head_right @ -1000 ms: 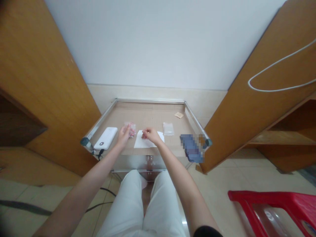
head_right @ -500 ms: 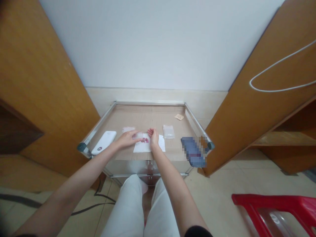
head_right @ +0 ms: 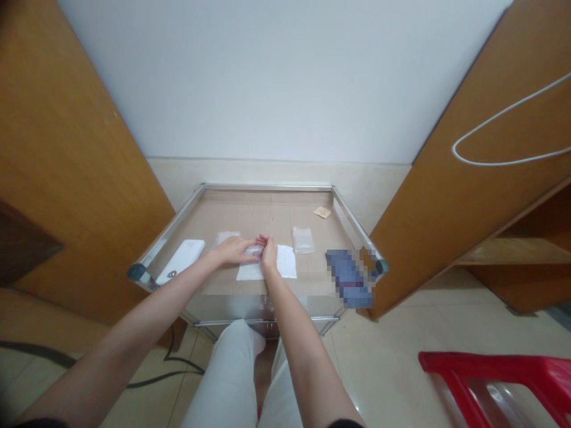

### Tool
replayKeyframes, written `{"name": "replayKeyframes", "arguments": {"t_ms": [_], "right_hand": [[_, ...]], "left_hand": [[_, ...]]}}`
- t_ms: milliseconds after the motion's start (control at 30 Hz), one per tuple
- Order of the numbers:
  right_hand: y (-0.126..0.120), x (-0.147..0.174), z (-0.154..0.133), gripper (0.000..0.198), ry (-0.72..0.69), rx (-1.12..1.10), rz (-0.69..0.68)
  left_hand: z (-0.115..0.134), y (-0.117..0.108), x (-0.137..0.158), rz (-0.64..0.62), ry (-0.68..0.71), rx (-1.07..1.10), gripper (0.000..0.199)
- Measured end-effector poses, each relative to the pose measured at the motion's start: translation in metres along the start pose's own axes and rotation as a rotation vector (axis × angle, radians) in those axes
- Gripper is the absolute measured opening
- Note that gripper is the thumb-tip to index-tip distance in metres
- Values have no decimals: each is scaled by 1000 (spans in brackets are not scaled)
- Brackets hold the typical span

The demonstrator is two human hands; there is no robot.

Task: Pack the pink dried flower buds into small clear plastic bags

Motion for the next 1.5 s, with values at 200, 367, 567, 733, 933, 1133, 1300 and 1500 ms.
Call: {"name": "replayKeyframes", "arguments": {"t_ms": [200, 367, 567, 733, 933, 1133, 1300, 1500], "right_hand": [[-5, 0, -2, 39, -45, 78, 39], [-6, 2, -4, 41, -38, 105, 45], [-5, 3, -6, 40, -40, 79, 49], [-5, 2, -3, 39, -13, 18, 44], [-8, 3, -5, 39, -21, 54, 72], [-6, 6, -3, 39, 13, -14, 69], [-6, 6, 0, 38, 29, -67, 66], [-7, 5, 1, 37, 34, -73, 67]], "left_hand": [[9, 0, -1, -83, -34, -223, 57], [14, -2, -2, -85, -31, -285, 56], [16, -4, -5, -96, -45, -335, 57], [21, -7, -9, -112, -52, -356, 54], [32, -13, -19, -152, -68, -426, 51], [33, -12, -21, -182, -73, -441, 51], [30, -12, -18, -190, -77, -437, 50], [27, -12, -20, -196, -87, -428, 54]]}}
Point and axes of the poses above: each hand's wrist, its own x-axis away from the middle knuckle, its own y-axis out of the palm, z = x × y, the point moved 10 cm from there along -x, towards the middle knuckle, and after that the axes turned 12 degrees about -z, right-handed, at the moved point
